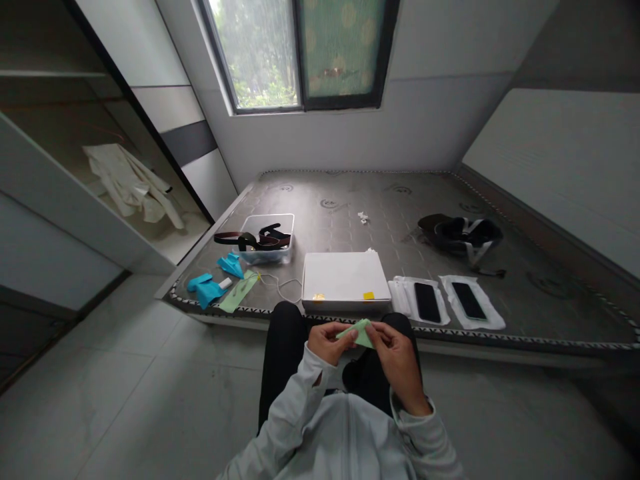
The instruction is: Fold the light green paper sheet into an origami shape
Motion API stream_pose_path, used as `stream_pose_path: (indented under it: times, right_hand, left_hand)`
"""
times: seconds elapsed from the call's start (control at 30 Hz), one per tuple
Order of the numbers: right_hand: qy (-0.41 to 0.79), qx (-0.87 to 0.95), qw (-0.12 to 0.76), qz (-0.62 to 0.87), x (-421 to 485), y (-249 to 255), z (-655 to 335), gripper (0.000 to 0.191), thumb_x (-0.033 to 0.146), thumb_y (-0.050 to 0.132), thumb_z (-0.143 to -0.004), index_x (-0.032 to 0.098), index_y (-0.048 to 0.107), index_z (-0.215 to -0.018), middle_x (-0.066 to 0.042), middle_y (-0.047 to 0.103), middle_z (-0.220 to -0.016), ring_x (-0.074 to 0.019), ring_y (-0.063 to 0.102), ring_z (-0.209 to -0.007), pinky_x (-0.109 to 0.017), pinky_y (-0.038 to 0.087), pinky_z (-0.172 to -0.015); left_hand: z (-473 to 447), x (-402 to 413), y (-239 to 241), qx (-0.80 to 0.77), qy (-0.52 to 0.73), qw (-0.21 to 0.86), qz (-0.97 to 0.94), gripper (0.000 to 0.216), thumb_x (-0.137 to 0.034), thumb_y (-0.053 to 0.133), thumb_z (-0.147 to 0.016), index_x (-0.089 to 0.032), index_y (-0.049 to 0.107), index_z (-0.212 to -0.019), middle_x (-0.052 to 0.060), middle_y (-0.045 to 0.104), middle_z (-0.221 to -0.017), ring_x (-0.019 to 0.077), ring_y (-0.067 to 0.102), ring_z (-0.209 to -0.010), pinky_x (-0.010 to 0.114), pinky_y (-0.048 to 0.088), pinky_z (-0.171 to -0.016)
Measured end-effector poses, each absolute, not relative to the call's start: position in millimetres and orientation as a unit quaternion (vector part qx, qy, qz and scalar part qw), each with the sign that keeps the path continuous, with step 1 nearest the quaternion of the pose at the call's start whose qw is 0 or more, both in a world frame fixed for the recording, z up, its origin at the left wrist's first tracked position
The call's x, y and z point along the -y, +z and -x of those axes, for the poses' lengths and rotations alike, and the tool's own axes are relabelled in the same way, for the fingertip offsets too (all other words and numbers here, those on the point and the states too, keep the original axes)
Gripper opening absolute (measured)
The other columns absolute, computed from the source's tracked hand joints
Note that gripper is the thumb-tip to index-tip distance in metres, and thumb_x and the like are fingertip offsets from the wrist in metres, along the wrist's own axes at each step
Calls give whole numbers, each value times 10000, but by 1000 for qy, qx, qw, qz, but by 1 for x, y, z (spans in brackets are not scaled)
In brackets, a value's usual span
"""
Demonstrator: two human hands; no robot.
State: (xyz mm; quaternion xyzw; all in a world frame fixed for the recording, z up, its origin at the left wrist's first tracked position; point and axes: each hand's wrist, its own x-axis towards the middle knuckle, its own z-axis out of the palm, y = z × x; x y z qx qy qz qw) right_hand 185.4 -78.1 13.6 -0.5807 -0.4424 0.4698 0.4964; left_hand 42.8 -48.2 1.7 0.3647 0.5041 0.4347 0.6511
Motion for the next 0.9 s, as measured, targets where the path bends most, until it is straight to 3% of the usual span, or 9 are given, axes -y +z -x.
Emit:
stream_pose_path:
  times: [0.33, 0.5, 0.6, 0.7, 0.8, 0.9]
  right_hand:
    - [451, 472, 478, 588, 79, 15, -185, 396, 527, 611, -808, 140, 691, -833, -73, 704, -765, -205, 636, -687, -258, 471, -580]
    - [429, 424, 510, 613, 76, 10, -187, 463, 561, 580, -814, 121, 697, -897, -103, 720, -835, -219, 652, -696, -281, 500, -601]
    - [447, 425, 501, 607, 75, 6, -188, 492, 545, 553, -842, 126, 644, -1083, -120, 727, -901, -231, 678, -735, -291, 522, -597]
    - [387, 472, 509, 607, 77, 4, -185, 512, 476, 587, -843, 177, 541, -1255, -128, 690, -1100, -231, 684, -899, -311, 562, -694]
    - [286, 569, 484, 600, 80, 6, -182, 397, 390, 575, -870, 226, 596, -1231, -97, 607, -1273, -233, 605, -1125, -356, 525, -910]
    - [278, 627, 440, 580, 83, 7, -179, 418, 373, 569, -878, 226, 590, -1269, -87, 589, -1302, -248, 588, -1155, -380, 486, -982]
  left_hand:
    - [-38, 50, 5, -534, 407, 602, -433, 471, -509, 807, -527, -92, 756, -739, 59, 710, -593, 51, 553, -447, 118, 418, -427]
    - [-42, 51, -2, -475, 418, 665, -397, 548, -536, 821, -503, -105, 749, -836, 76, 750, -712, 91, 648, -563, 148, 535, -551]
    - [-45, 51, -6, -469, 414, 684, -376, 575, -533, 833, -486, -100, 747, -855, 91, 755, -730, 110, 676, -592, 154, 554, -562]
    - [-47, 50, -6, -496, 433, 674, -334, 625, -564, 833, -453, -81, 742, -839, 98, 747, -687, 117, 674, -553, 153, 549, -510]
    - [-47, 48, -4, -514, 444, 669, -301, 662, -577, 844, -409, -82, 741, -838, 82, 739, -651, 107, 659, -516, 152, 553, -491]
    - [-46, 47, -2, -520, 465, 653, -295, 645, -582, 842, -404, -93, 745, -813, 82, 751, -701, 110, 663, -534, 161, 560, -492]
